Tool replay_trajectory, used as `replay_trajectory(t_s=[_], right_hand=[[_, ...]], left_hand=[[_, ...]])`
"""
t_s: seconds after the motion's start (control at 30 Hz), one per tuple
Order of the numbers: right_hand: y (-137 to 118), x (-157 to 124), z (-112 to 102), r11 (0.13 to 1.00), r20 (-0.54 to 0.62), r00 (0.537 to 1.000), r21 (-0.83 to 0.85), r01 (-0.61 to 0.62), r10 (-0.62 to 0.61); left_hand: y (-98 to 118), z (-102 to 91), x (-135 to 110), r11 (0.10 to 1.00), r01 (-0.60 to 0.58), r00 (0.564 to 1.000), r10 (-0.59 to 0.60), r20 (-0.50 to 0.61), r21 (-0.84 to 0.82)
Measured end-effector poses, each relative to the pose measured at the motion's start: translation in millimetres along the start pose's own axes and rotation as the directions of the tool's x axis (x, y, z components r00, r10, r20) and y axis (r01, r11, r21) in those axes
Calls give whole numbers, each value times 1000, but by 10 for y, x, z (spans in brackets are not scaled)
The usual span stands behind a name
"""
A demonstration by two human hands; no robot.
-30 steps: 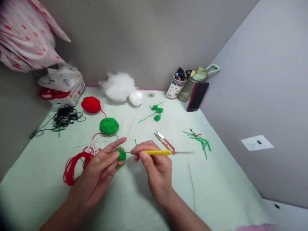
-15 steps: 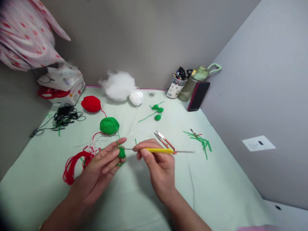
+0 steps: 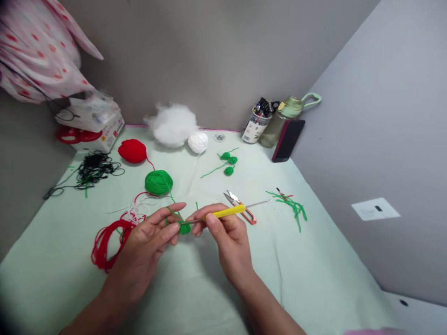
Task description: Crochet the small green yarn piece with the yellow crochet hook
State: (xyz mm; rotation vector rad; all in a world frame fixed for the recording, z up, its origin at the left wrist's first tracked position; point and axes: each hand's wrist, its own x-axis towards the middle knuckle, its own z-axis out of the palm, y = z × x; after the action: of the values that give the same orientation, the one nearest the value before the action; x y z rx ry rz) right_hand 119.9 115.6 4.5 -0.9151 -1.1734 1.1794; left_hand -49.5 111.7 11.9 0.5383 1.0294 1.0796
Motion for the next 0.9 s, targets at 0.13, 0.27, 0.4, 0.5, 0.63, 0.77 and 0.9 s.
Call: replay_trajectory(t_s=[0.13, 0.27, 0.4, 0.5, 0.63, 0.77, 0.9], right_hand=[[-58, -59, -11, 954, 58, 988, -255, 156, -146], [-52, -108, -12, 718, 299, 884, -516, 467, -360], [-15, -135, 5, 410, 454, 760, -650, 639, -465], [-22, -134, 6, 517, 359, 818, -642, 566, -450], [-15, -73, 0, 906, 26, 960, -322, 274, -280], [23, -20, 50, 954, 24, 982, -234, 189, -189], [22, -86, 92, 763, 169, 916, -510, 398, -364]], left_hand=[[-26, -5, 1, 1000, -13, 1000, 14, -23, 16], [-56, 7, 18, 999, -46, 997, 47, -59, 27], [-55, 19, -4, 998, 4, 999, -7, -40, -70], [-32, -1, -15, 965, 189, 981, -179, 72, -183], [0, -28, 4, 956, 189, 981, -172, 92, -225], [-23, -11, 8, 988, 73, 996, -66, 53, -135], [-82, 19, 1, 997, 36, 999, -36, 9, -71]])
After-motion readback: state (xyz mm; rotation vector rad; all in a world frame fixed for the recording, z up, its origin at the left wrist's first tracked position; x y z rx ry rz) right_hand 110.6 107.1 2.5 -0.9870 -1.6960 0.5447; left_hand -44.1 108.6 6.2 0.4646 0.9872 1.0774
